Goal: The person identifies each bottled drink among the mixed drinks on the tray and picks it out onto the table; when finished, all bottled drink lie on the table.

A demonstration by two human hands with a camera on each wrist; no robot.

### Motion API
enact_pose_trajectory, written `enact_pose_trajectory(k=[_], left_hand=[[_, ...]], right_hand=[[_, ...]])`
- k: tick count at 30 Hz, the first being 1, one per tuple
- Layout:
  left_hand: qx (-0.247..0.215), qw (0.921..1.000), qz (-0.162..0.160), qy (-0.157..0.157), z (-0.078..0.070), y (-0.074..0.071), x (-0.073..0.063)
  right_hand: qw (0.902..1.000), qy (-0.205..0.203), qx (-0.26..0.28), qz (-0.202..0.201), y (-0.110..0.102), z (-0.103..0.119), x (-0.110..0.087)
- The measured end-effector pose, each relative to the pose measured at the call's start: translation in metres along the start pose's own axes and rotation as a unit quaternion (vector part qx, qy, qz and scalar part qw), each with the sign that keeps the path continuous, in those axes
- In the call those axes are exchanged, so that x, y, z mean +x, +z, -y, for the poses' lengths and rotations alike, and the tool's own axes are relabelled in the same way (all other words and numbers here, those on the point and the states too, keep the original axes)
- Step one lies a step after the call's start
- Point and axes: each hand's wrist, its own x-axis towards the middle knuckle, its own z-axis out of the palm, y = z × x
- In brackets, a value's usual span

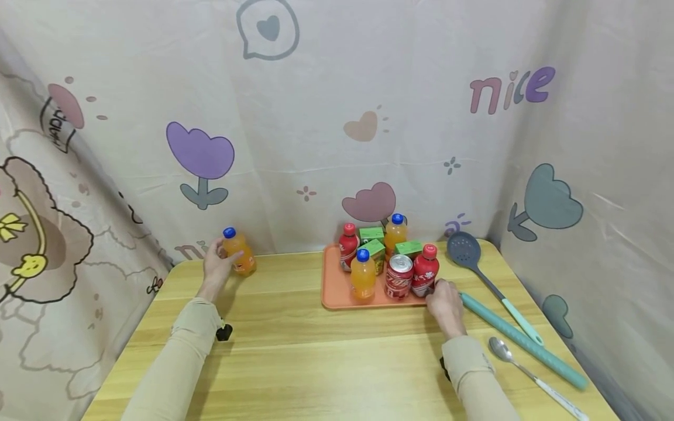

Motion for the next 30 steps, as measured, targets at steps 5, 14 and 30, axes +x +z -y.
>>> enact_pose_trajectory(k=[5, 14, 30], left_hand=[[0.006, 1.0, 0.006, 0.002, 0.002, 0.001, 0.001], [0.031, 0.9993, 0.016, 0.01, -0.001, -0.001, -0.001], [0.001, 0.9275, -0.183, 0.326, -0.062, 0.048, -0.039]], right_hand=[[0.9999, -0.001, 0.005, -0.012, 0.0, 0.001, 0.0], [0.9977, 0.025, 0.062, -0.014, 0.001, 0.002, -0.001], [0.9511, 0.104, 0.291, 0.011, -0.002, 0.0, 0.0]])
